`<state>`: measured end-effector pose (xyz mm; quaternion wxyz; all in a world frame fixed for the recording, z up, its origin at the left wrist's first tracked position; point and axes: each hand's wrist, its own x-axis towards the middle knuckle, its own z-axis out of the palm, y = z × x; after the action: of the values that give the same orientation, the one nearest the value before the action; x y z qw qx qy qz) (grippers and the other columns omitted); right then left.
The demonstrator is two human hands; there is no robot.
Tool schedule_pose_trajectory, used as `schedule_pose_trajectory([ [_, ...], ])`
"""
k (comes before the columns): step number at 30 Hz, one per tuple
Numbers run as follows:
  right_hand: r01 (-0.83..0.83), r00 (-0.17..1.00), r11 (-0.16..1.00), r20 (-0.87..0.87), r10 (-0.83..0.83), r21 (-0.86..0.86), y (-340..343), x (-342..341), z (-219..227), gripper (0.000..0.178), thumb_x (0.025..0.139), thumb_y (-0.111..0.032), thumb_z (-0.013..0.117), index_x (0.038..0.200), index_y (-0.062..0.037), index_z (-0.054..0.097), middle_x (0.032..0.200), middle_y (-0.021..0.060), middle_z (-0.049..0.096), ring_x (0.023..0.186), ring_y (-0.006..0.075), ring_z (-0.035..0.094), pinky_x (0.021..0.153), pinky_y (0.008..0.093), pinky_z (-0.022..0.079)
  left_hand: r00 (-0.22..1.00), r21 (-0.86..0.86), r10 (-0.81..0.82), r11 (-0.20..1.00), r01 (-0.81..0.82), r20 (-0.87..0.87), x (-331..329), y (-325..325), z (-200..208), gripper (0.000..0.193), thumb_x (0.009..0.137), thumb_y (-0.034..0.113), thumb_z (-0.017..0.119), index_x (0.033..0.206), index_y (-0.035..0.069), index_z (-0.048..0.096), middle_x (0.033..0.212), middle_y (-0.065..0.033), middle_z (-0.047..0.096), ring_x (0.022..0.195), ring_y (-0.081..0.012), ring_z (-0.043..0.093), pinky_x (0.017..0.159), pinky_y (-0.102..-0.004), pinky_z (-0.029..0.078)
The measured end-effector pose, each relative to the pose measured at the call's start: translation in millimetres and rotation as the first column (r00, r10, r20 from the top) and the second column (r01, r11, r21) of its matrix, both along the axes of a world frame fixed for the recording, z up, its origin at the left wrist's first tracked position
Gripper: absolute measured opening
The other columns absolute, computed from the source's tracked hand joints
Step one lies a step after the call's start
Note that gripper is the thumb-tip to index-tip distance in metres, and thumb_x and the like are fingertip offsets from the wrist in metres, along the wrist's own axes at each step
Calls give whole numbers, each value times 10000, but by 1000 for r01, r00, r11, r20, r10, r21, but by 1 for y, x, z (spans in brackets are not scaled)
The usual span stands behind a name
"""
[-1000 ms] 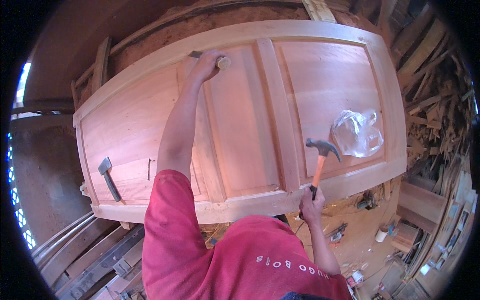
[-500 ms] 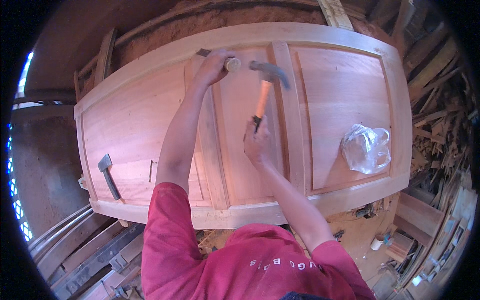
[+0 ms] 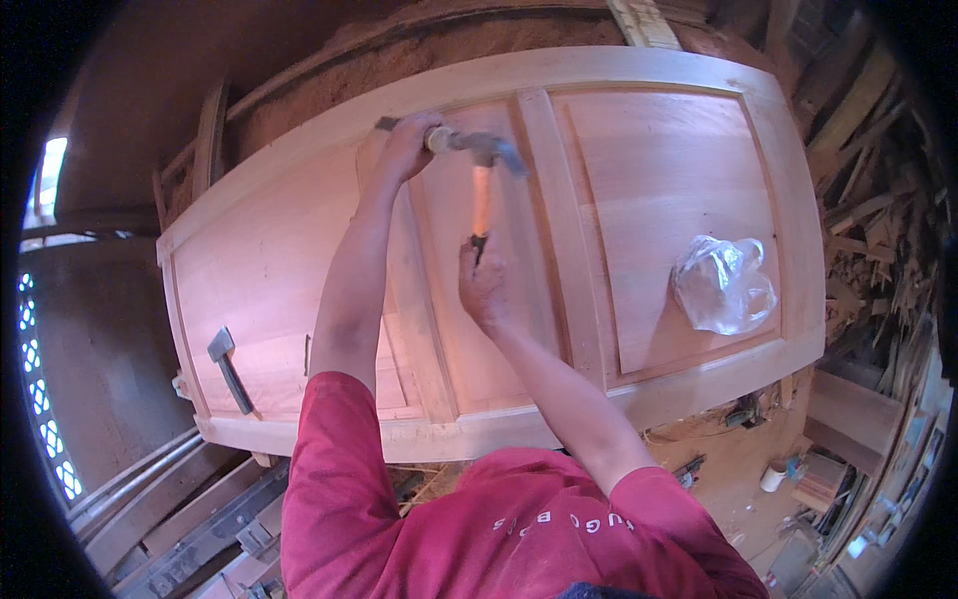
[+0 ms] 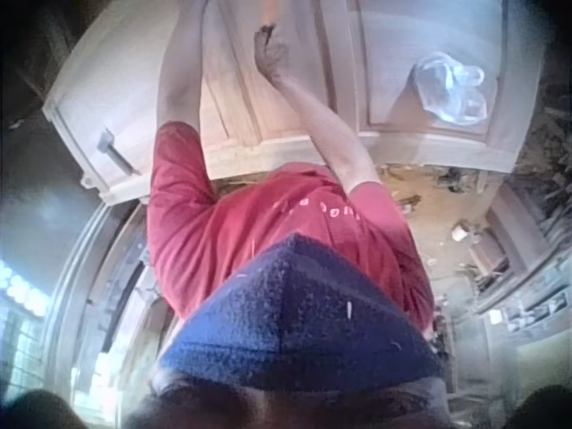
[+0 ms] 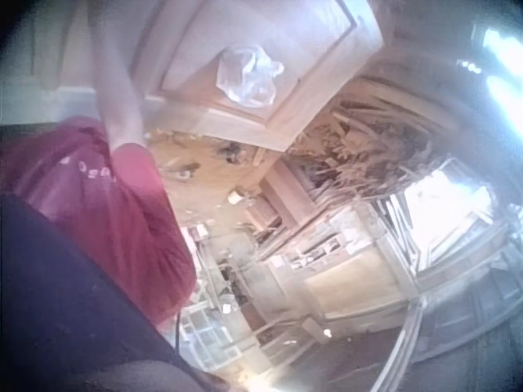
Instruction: The person uses a hammer and a chisel to shape the wood on a door and then picks up a curved wooden piece by hand.
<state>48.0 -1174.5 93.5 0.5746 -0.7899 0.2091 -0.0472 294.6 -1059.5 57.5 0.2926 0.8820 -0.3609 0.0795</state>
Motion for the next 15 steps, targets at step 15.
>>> schedule_pose_trajectory([
  [15, 77, 997, 997, 11, -78, 31, -133, -205, 17, 271, 966, -271, 608, 940, -7, 551, 648, 186, 561, 602, 310, 629, 545, 409, 446, 991, 310, -93, 943, 120, -100, -174, -24, 73, 385, 593, 0, 747, 945, 95, 622, 1012, -134, 618, 1032, -352, 571, 863, -450, 449],
])
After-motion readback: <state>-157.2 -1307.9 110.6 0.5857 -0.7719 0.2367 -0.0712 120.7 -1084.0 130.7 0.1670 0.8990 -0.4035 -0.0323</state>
